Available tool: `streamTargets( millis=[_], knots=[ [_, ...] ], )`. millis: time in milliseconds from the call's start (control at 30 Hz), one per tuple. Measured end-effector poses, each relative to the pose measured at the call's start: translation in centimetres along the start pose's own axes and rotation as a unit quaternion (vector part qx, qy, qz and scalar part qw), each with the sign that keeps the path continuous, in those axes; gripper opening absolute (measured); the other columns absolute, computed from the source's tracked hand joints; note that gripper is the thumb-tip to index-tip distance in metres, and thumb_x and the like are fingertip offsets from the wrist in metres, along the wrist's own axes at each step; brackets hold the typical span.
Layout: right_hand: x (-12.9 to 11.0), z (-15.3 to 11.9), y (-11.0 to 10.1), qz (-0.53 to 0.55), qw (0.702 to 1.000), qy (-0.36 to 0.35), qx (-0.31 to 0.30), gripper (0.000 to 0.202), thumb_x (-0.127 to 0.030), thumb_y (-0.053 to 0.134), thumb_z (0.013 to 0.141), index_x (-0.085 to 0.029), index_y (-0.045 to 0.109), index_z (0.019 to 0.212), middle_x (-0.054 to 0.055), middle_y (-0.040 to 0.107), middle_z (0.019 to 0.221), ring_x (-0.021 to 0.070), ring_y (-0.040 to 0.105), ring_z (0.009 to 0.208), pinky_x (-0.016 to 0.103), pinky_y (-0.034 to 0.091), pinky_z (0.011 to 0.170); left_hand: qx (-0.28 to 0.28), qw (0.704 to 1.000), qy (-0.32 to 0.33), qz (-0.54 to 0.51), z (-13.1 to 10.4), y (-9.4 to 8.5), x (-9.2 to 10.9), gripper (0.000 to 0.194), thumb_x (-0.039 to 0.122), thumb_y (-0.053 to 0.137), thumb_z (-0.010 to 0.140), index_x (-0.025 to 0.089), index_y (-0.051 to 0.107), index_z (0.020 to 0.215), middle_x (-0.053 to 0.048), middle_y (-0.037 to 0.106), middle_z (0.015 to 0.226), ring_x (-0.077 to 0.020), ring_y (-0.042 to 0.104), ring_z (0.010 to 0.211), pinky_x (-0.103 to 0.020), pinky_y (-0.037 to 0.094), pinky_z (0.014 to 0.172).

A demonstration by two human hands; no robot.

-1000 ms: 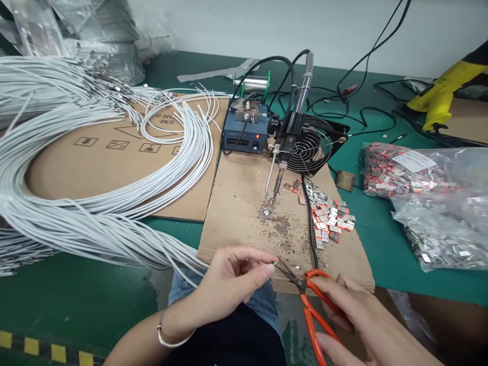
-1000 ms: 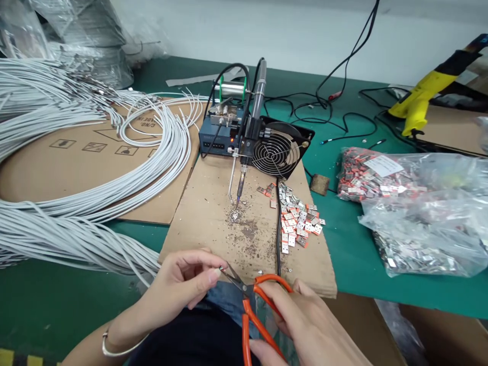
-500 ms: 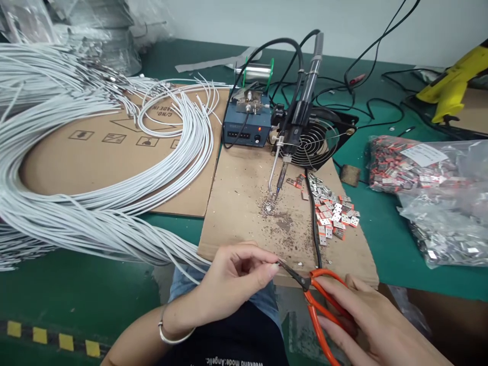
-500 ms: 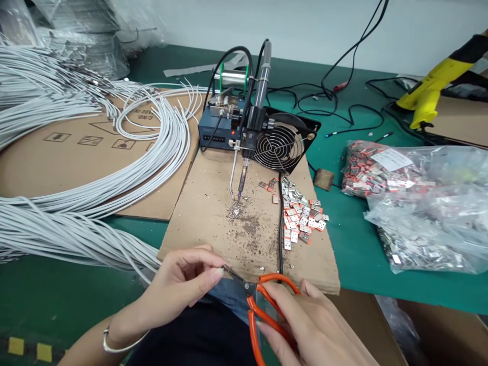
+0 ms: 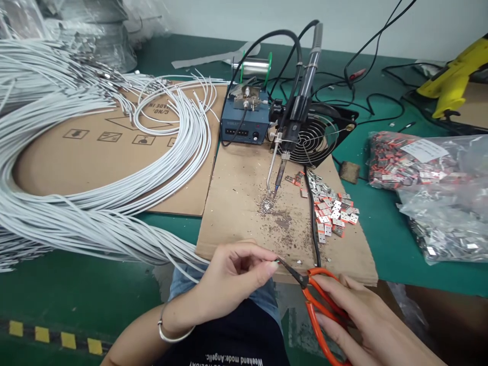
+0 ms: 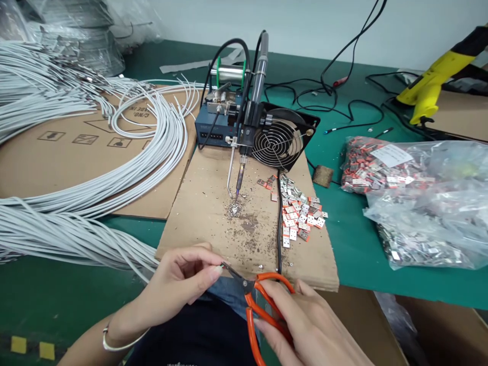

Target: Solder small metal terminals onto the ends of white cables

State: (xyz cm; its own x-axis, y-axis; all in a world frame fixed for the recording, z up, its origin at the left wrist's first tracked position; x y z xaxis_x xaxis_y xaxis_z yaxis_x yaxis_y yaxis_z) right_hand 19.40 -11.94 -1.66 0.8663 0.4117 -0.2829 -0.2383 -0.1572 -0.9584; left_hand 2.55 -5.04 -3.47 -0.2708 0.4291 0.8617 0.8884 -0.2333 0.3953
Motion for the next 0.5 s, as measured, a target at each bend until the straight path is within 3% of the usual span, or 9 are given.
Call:
streamTargets(
  millis=[167, 267, 333, 400, 500],
  knots=[
    [1.4, -0.5, 0.2, 0.084, 0.995, 0.043, 0.041, 0.044, -0.034, 0.043, 0.090, -0.026, 0.035, 0.132, 0.012, 0.062, 0.119, 0.0255, 0.063, 0.103, 0.030, 0.057, 0.076, -0.016, 1.000, 0.000, 0.011, 0.1, 0.1, -0.2, 0.008, 0.019, 0.069, 0.072, 0.013, 0.072, 0.075, 0.005, 0.050, 0.054, -0.0008, 0.039, 0.034, -0.016, 0.025, 0.034],
    [5.3, -0.9, -1.6, 0.061, 0.986, 0.112, 0.109, 0.039, -0.038, 0.044, 0.088, -0.021, 0.047, 0.122, 0.013, 0.067, 0.109, 0.0268, 0.069, 0.086, 0.032, 0.057, 0.069, -0.024, 1.000, 0.000, 0.010, 0.0, 0.0, -0.1, 0.012, 0.025, 0.069, 0.073, 0.013, 0.072, 0.075, 0.003, 0.053, 0.058, -0.0010, 0.042, 0.034, -0.016, 0.027, 0.036],
    [9.1, -1.4, -3.6, -0.038, 0.970, 0.175, 0.162, 0.036, -0.041, 0.043, 0.086, -0.020, 0.056, 0.111, 0.013, 0.071, 0.089, 0.0279, 0.069, 0.066, 0.032, 0.054, 0.052, -0.034, 0.999, 0.000, 0.010, -0.2, -0.2, 0.0, 0.016, 0.029, 0.068, 0.075, 0.013, 0.071, 0.074, 0.002, 0.055, 0.063, -0.0014, 0.044, 0.037, -0.017, 0.029, 0.038],
    [13.2, -1.6, -4.4, -0.167, 0.950, 0.242, 0.107, 0.033, -0.041, 0.044, 0.085, -0.021, 0.061, 0.104, 0.009, 0.068, 0.063, 0.0279, 0.063, 0.045, 0.031, 0.043, 0.035, -0.045, 0.999, 0.001, 0.018, -0.3, -0.3, 0.1, 0.019, 0.032, 0.067, 0.076, 0.013, 0.070, 0.075, 0.000, 0.057, 0.068, -0.0024, 0.047, 0.041, -0.017, 0.032, 0.039],
    [16.9, -1.9, -5.1, -0.237, 0.927, 0.282, 0.070, 0.031, -0.045, 0.049, 0.083, -0.023, 0.068, 0.092, 0.008, 0.064, 0.052, 0.0265, 0.058, 0.038, 0.029, 0.039, 0.032, -0.055, 0.998, -0.020, 0.033, -0.5, -0.4, -0.3, 0.020, 0.034, 0.065, 0.078, 0.013, 0.066, 0.078, 0.002, 0.055, 0.063, -0.0053, 0.050, 0.046, -0.017, 0.038, 0.042]
  ],
)
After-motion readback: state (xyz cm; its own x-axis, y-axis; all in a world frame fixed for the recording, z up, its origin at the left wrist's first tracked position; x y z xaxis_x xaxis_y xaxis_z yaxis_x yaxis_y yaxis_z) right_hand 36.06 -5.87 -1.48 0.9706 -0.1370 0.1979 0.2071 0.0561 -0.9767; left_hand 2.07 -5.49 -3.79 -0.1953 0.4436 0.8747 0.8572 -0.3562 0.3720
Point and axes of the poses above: each hand's wrist, its own z-axis towards the middle knuckle, its own y-axis out of the palm, x = y × z, the point moved 7 cm from there along z, towards the middle knuckle
